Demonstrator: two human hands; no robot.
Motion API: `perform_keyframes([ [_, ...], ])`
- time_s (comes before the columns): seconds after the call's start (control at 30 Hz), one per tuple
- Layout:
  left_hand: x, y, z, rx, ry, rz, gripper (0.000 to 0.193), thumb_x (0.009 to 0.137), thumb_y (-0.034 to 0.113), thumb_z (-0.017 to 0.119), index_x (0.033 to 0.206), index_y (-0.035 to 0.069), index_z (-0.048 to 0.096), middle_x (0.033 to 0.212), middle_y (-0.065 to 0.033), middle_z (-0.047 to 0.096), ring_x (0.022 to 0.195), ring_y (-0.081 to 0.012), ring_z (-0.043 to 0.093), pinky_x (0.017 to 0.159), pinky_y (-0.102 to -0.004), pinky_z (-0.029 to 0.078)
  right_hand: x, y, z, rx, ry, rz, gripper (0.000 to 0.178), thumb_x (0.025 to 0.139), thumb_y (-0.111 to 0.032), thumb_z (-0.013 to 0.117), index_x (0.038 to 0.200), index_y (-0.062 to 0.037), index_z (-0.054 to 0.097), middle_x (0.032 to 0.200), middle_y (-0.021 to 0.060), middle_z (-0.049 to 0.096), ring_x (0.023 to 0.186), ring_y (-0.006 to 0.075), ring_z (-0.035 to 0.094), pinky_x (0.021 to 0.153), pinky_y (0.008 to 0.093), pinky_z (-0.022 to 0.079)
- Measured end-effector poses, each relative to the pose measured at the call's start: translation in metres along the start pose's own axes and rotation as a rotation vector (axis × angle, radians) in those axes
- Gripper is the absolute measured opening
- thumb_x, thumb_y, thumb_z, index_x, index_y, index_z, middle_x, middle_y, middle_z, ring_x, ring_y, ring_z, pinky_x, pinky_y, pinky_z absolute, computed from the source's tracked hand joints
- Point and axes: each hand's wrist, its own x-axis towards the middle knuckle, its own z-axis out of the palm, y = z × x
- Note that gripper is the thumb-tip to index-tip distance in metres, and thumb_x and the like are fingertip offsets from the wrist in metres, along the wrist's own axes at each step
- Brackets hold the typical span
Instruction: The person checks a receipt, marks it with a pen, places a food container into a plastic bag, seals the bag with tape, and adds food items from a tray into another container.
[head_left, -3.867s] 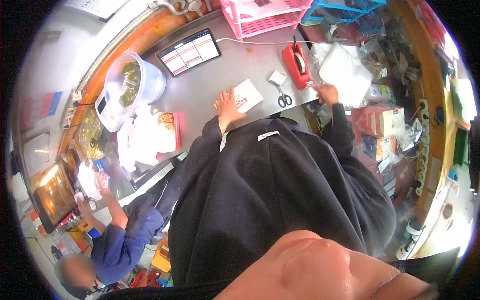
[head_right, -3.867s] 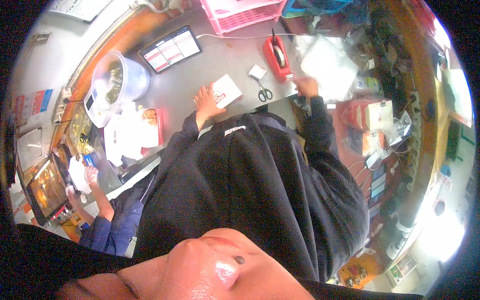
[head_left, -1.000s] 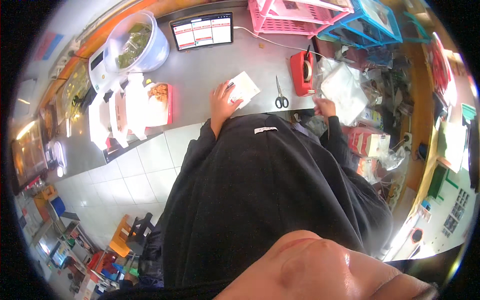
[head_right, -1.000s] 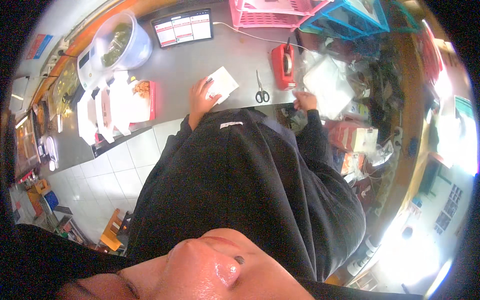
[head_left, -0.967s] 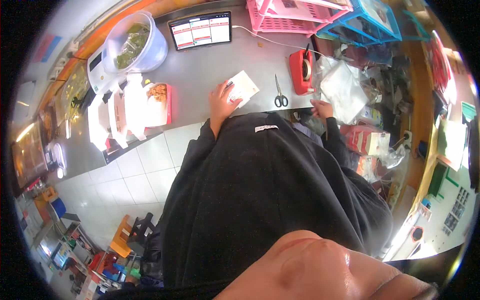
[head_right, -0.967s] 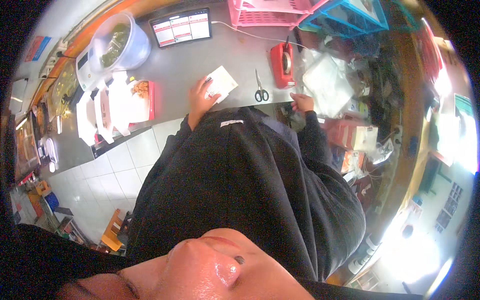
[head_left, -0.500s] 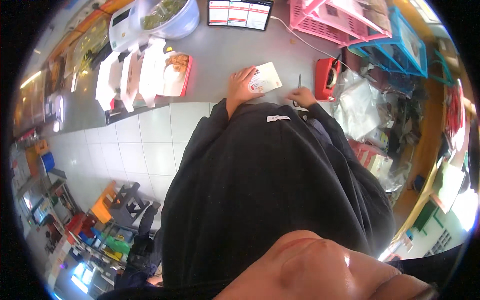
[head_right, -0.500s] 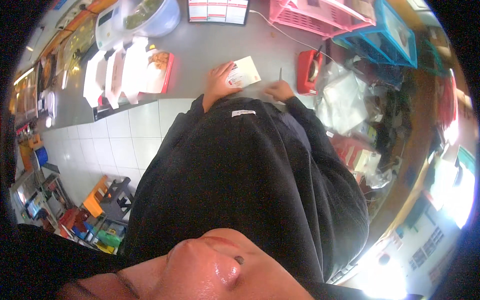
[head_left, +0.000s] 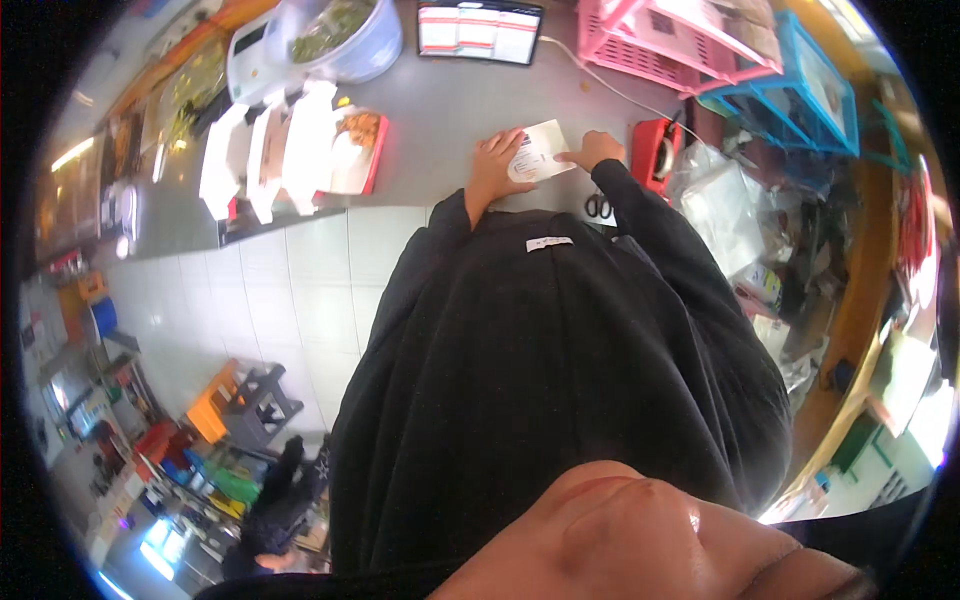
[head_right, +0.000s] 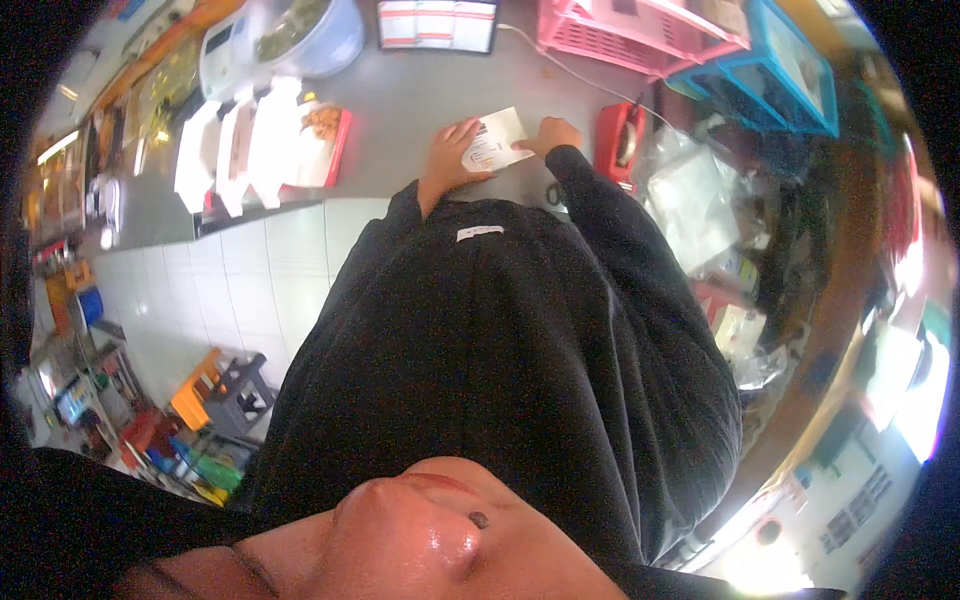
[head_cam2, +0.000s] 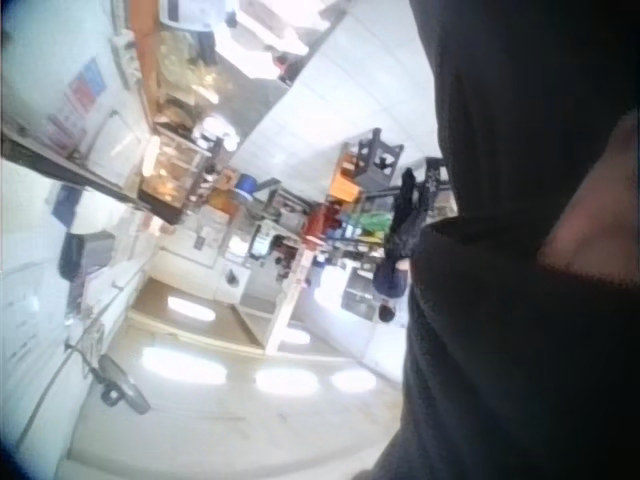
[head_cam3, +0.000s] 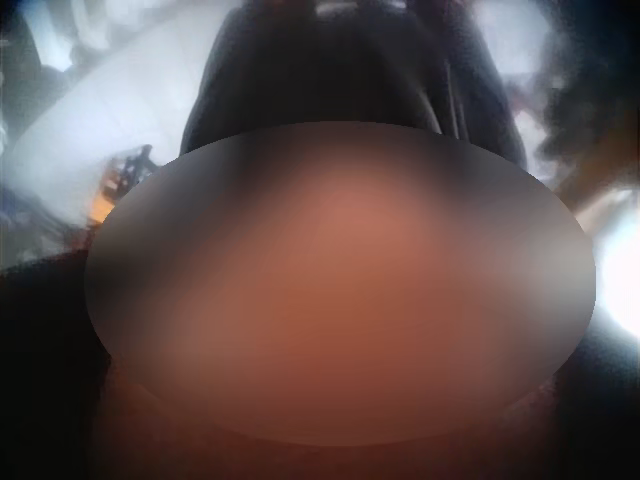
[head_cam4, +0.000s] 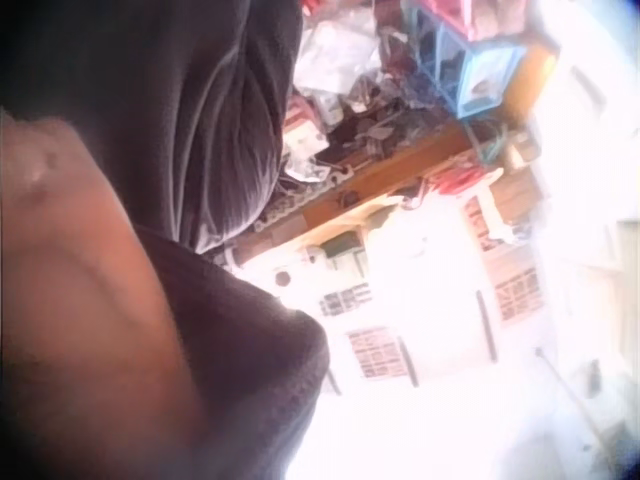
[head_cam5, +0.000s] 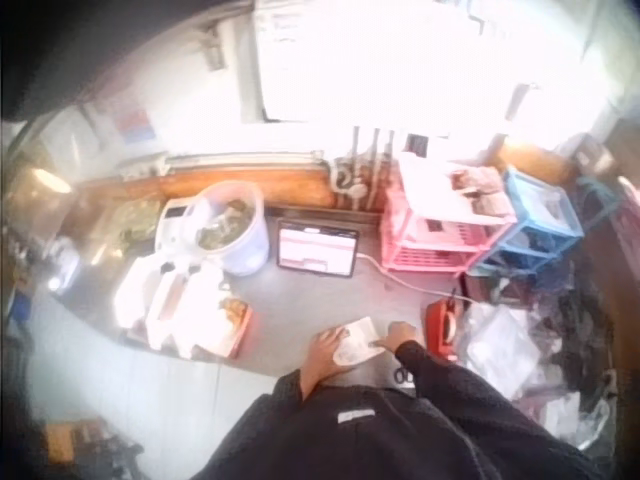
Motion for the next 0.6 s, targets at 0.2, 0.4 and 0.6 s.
perform_keyframes([
  [0.2,0.014,0.008,-0.001,-0.121,-0.106,-0.040,0.092,0.057,0.044,0.076,0.129,0.001,0.039,0.134,-0.0169,0.039,0.119,-0.0327,0.039,0.097,-0.0444,0.030,-0.047,0.082,0.017,0.520,0.362,0.134,0.025,0.071,-0.037,0.066,0.078,-0.0127,0.066,0.076,0.0147,0.064,0.077,0.0320,0.063,0.069,0.0412,0.049],
  [0.4,-0.007,0.026,-0.001,0.035,0.120,-0.086,0.077,0.075,0.041,0.065,0.131,-0.001,0.035,0.132,-0.0215,0.040,0.120,-0.0371,0.039,0.098,-0.0478,0.028,-0.092,0.275,0.066,0.676,1.147,0.599,0.017,0.082,-0.015,0.051,0.074,-0.0045,0.061,0.073,0.0133,0.064,0.066,0.0288,0.062,0.062,0.0367,0.048],
  [0.6,-0.011,0.031,0.004,0.016,0.221,-0.152,0.065,0.079,0.036,0.062,0.127,-0.001,0.041,0.127,-0.0223,0.044,0.117,-0.0373,0.041,0.097,-0.0460,0.030,-0.108,0.356,0.087,0.478,0.499,0.286,0.005,0.068,-0.013,0.063,0.070,-0.0090,0.062,0.076,0.0136,0.062,0.076,0.0297,0.061,0.069,0.0381,0.047],
])
